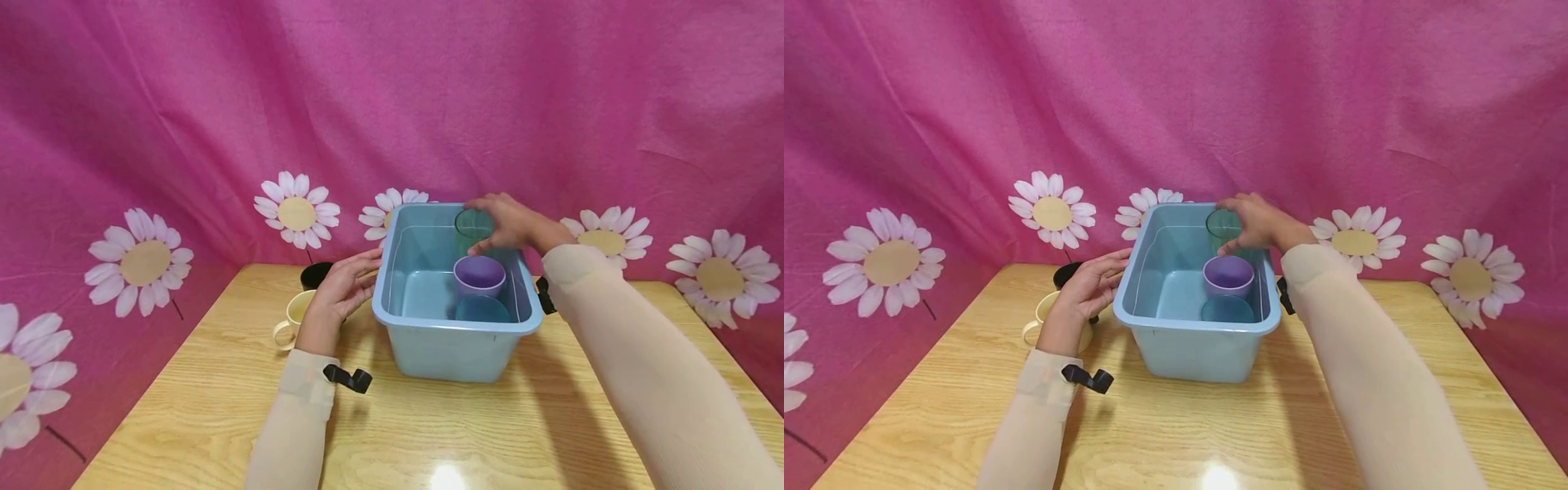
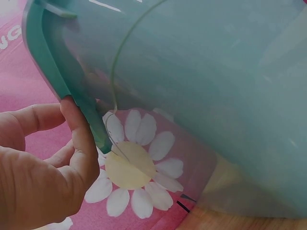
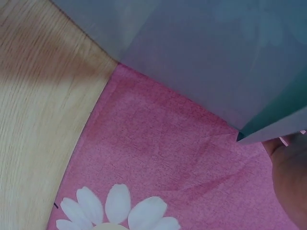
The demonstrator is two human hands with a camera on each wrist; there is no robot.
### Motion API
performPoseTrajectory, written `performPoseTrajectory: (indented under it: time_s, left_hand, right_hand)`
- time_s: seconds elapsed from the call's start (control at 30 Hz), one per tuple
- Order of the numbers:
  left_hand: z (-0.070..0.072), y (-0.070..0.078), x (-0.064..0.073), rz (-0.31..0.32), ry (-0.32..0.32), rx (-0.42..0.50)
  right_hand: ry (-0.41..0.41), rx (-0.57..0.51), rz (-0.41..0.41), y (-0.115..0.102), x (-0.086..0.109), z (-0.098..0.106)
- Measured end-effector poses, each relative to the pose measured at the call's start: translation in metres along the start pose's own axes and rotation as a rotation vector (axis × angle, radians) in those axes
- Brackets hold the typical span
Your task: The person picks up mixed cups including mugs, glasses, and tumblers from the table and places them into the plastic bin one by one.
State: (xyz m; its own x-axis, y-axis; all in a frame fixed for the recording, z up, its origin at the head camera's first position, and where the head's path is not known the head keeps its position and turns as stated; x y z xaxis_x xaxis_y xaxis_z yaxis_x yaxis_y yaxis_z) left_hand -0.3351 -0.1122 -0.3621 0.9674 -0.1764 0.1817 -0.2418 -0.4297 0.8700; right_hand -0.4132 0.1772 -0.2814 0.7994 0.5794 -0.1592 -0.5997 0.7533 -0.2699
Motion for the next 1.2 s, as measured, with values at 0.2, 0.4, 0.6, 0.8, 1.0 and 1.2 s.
performPoseTrajectory:
  time_s: [0.2, 0.4, 0.6, 0.8, 1.0, 1.2]
  left_hand:
    - [0.000, 0.000, 0.001, 0.003, -0.001, -0.002]
    - [0.000, 0.001, 0.000, -0.002, -0.001, 0.012]
    - [0.000, 0.001, 0.000, -0.004, 0.005, 0.017]
    - [0.000, 0.000, 0.000, -0.008, 0.000, 0.013]
    - [0.001, 0.001, 0.000, -0.009, -0.001, 0.008]
    - [0.001, 0.000, 0.000, -0.009, 0.001, 0.009]
  right_hand:
    - [-0.020, -0.008, -0.005, -0.001, 0.001, -0.005]
    - [-0.025, 0.023, 0.003, 0.001, 0.000, -0.007]
    - [-0.059, 0.060, 0.025, 0.001, -0.002, -0.010]
    - [-0.101, 0.083, 0.025, 0.003, -0.003, -0.013]
    - [-0.143, 0.084, 0.042, 0.001, -0.002, -0.015]
    - [-0.215, 0.093, 0.015, 0.000, -0.002, -0.021]
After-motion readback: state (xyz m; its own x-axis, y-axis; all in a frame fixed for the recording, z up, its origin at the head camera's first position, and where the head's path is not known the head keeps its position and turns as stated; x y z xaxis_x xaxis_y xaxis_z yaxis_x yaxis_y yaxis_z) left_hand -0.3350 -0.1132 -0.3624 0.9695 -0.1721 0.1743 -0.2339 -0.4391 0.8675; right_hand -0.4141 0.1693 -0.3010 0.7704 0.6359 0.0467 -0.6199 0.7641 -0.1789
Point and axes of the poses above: each hand's wrist, its own x-axis away from the middle knuckle, its own z-axis out of the back of the hand, y = z × x, the point moved 5 cm from there along -x, towards the middle knuckle, and after that the axes turned 2 degrees about z, right-handed, at the moved point
